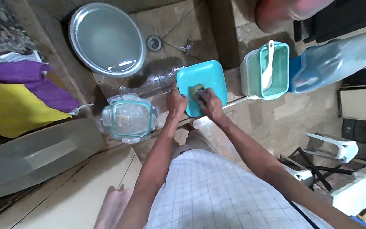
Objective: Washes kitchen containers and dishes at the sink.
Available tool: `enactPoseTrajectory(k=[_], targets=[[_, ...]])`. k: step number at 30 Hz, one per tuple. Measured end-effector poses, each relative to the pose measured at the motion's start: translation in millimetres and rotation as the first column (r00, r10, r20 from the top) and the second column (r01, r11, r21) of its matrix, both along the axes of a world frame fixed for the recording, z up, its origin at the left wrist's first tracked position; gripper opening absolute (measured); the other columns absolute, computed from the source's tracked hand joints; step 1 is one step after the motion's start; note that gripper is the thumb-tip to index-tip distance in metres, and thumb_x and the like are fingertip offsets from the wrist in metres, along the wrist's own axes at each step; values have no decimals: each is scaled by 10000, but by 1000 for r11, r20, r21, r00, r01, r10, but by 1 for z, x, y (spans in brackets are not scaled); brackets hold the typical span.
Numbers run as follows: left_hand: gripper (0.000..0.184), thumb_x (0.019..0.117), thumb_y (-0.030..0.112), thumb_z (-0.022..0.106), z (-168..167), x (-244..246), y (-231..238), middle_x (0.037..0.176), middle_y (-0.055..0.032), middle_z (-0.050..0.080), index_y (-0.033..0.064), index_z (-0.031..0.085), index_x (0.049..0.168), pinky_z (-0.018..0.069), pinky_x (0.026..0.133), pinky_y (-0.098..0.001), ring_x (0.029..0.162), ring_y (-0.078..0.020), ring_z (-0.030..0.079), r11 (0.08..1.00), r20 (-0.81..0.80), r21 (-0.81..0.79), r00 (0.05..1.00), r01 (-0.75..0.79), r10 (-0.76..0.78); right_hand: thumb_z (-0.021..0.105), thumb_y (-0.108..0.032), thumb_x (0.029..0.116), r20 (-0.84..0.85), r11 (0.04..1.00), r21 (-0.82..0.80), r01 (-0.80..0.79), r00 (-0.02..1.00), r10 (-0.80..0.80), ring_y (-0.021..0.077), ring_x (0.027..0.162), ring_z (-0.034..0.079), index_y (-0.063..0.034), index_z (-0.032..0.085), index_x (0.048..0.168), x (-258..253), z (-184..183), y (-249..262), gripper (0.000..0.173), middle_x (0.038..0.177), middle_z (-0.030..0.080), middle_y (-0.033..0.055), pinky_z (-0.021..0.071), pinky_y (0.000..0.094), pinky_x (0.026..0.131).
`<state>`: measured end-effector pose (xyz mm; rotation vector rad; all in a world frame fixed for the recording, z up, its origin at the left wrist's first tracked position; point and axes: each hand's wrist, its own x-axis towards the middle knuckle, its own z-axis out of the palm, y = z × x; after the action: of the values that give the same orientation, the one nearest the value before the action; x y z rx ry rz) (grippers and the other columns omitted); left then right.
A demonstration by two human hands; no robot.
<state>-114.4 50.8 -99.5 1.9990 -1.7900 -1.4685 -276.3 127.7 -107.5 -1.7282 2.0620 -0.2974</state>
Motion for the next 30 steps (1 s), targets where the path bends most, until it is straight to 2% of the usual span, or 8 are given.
enactPoseTrajectory(k=[5, 10, 15, 19, 21, 24, 27, 30], targets=[[565, 902, 136, 699, -2, 3, -2, 1122, -214, 698, 31, 508, 1423, 544, 916, -608, 1063, -397, 681, 1000, -49, 15, 999, 2, -1, 627, -260, 1003, -24, 977, -26, 213, 977, -213, 357, 1165, 642, -106, 622, 1411, -26, -4, -54, 436, 1356, 591, 224, 561, 503, 955], [543, 897, 122, 701, -2, 4, -2, 1081, -205, 700, 38, 524, 1403, 553, 884, -601, 1022, -391, 687, 1000, -46, -1, 999, -4, 4, 702, -120, 909, 85, 999, 20, -46, 995, 44, 319, 1110, 658, -179, 657, 1377, 1, 2, -3, 474, 1312, 607, 170, 599, 499, 869], [519, 918, 115, 675, -5, 2, 0, 1119, -189, 705, 53, 525, 1411, 546, 921, -591, 1068, -369, 685, 1000, -64, -17, 998, -20, 19, 682, -149, 937, -15, 977, -66, 201, 979, -202, 347, 1112, 653, -132, 671, 1362, -40, -11, -40, 425, 1288, 617, 217, 570, 492, 925], [516, 942, 106, 639, -10, 3, 1, 1173, -192, 703, 66, 507, 1439, 535, 962, -580, 1120, -364, 675, 997, -96, -38, 994, -61, 57, 684, -161, 912, 108, 998, -62, -12, 994, 19, 303, 1137, 645, -123, 629, 1408, 15, -7, -41, 500, 1335, 588, 186, 593, 460, 901], [487, 955, 104, 619, -11, 4, 2, 1173, -181, 705, 72, 517, 1430, 535, 963, -570, 1114, -350, 678, 998, -103, -39, 994, -49, 45, 706, -95, 890, 145, 992, -42, -116, 982, 121, 292, 1131, 652, -109, 663, 1362, 2, -4, -12, 474, 1309, 613, 171, 589, 456, 920], [487, 957, 107, 623, -11, 5, 1, 1174, -162, 713, 77, 522, 1433, 529, 976, -562, 1120, -337, 679, 998, -106, -32, 994, -44, 41, 682, -50, 897, 77, 997, -72, 8, 997, -2, 322, 1086, 666, -90, 706, 1301, -44, -9, -7, 406, 1255, 636, 204, 583, 469, 906], [541, 970, 121, 607, -13, 7, 1, 1221, -171, 697, 80, 480, 1494, 515, 1008, -553, 1158, -330, 663, 999, -128, -13, 991, -51, 49, 668, -94, 928, 27, 986, -97, 138, 990, -136, 328, 1115, 655, -104, 670, 1356, -33, -15, -51, 428, 1298, 610, 214, 576, 466, 927], [515, 1004, 132, 574, -18, 10, 3, 1274, -180, 671, 105, 471, 1508, 524, 1014, -512, 1158, -306, 663, 990, -224, -1, 964, -144, 140, 688, -62, 897, 116, 990, -144, 6, 993, 11, 309, 1076, 666, -147, 675, 1358, 12, -15, -63, 469, 1273, 619, 189, 599, 459, 867]])
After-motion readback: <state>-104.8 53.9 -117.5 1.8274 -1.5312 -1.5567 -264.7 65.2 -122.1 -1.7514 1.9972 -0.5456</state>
